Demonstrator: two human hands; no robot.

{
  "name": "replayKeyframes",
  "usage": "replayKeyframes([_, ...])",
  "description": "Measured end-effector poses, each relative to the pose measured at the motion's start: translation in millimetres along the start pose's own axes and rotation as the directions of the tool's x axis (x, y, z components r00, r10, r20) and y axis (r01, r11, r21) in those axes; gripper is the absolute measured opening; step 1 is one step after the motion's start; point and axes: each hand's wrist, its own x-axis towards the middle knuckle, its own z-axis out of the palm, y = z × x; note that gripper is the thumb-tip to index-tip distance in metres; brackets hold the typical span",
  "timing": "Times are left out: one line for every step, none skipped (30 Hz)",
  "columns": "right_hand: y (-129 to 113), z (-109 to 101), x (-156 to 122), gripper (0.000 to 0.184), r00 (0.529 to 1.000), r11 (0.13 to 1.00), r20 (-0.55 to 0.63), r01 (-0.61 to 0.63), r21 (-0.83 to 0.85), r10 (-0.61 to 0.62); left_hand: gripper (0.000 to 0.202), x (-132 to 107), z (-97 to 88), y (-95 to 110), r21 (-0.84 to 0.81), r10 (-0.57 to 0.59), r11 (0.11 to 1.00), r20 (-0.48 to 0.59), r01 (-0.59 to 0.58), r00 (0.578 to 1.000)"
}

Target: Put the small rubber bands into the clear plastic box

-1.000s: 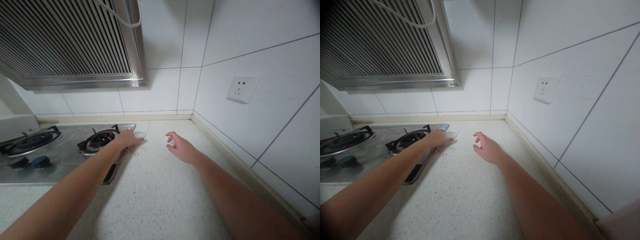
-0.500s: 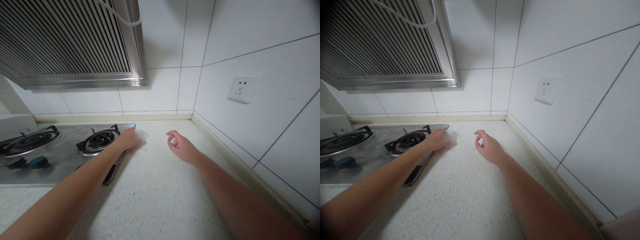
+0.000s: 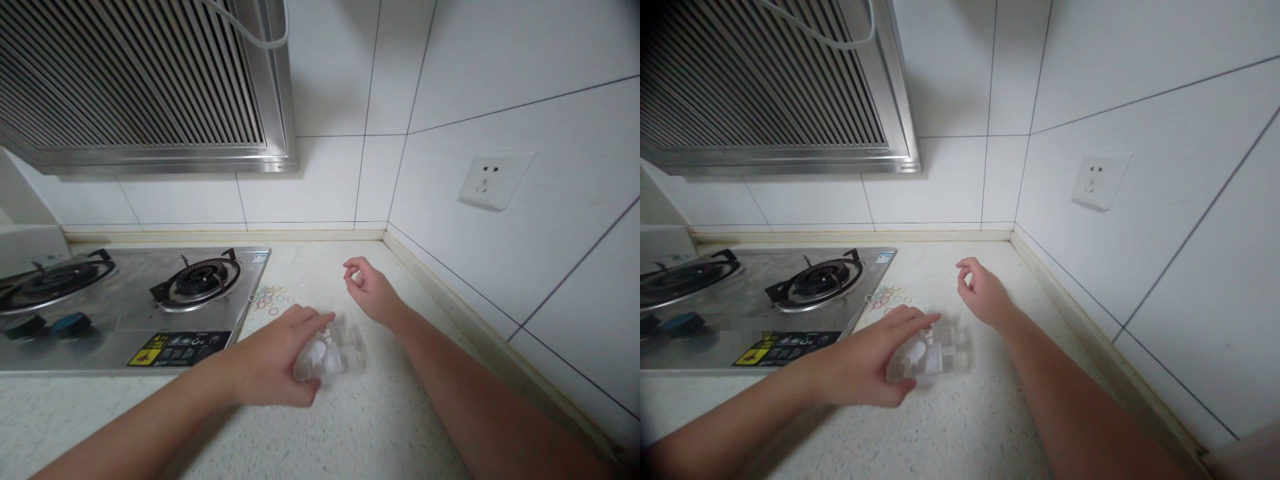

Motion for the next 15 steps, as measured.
replayKeyframes([-1.3,0.3,-0.3,0.029,1.000,1.000,0.012,0.001,-0.003,-0.001,0.091,-2.5,2.5,3.6,-0.030,0.013,0.999,0.026,-0.013,1.000])
replayKeyframes([-2.6,0.6,-0.8,0.027,1.000,1.000,0.027,0.003,-0.007,-0.002,0.093,-4.1,4.7,5.5,-0.050,0.030,0.998,0.044,-0.028,0.999])
replayKeyframes([-4.0,0.9,-1.3,0.024,0.999,1.000,0.043,0.005,-0.010,-0.004,0.095,-4.9,6.7,5.9,-0.065,0.050,0.997,0.058,-0.046,0.997])
replayKeyframes([-5.6,1.3,-2.0,0.022,0.998,1.000,0.063,0.009,-0.013,-0.008,0.096,-5.1,8.4,5.3,-0.075,0.068,0.995,0.066,-0.063,0.995])
replayKeyframes([-7.3,1.7,-2.8,0.020,0.996,1.000,0.084,0.016,-0.016,-0.014,0.098,-4.9,10.0,3.9,-0.083,0.084,0.994,0.074,-0.078,0.994])
replayKeyframes([-9.0,2.2,-3.8,0.018,0.994,1.000,0.107,0.025,-0.019,-0.023,0.099,-4.5,11.4,2.1,-0.090,0.097,0.992,0.084,-0.089,0.992])
replayKeyframes([-10.8,2.8,-4.7,0.018,0.991,0.999,0.129,0.035,-0.022,-0.032,0.100,-4.3,12.7,0.1,-0.096,0.104,0.991,0.097,-0.095,0.990])
replayKeyframes([-12.4,3.3,-5.7,0.018,0.988,0.999,0.150,0.045,-0.025,-0.041,0.101,-4.3,14.0,-1.8,-0.103,0.105,0.990,0.108,-0.094,0.989])
replayKeyframes([-13.9,3.8,-6.5,0.019,0.985,0.998,0.168,0.053,-0.030,-0.048,0.103,-4.8,15.2,-3.6,-0.110,0.102,0.990,0.119,-0.089,0.988])
replayKeyframes([-15.3,4.2,-7.1,0.020,0.981,0.998,0.188,0.059,-0.034,-0.052,0.105,-5.6,16.4,-5.2,-0.119,0.099,0.989,0.126,-0.084,0.987])
replayKeyframes([-16.4,4.4,-7.6,0.021,0.977,0.997,0.208,0.064,-0.038,-0.054,0.107,-6.8,17.5,-6.6,-0.130,0.095,0.988,0.127,-0.079,0.987])
replayKeyframes([-17.5,4.5,-7.9,0.022,0.972,0.997,0.229,0.066,-0.042,-0.055,0.109,-8.3,18.5,-7.8,-0.143,0.089,0.987,0.126,-0.070,0.988])
replayKeyframes([-18.5,4.2,-8.2,0.023,0.967,0.997,0.251,0.067,-0.045,-0.053,0.110,-9.7,19.5,-8.9,-0.160,0.082,0.985,0.125,-0.061,0.989])
replayKeyframes([-19.5,3.8,-8.3,0.023,0.961,0.997,0.273,0.066,-0.048,-0.050,0.112,-11.1,20.4,-9.9,-0.176,0.074,0.983,0.127,-0.051,0.989])
replayKeyframes([-20.7,3.3,-8.3,0.022,0.954,0.997,0.295,0.064,-0.050,-0.046,0.113,-12.3,21.1,-11.0,-0.190,0.065,0.981,0.129,-0.040,0.990])
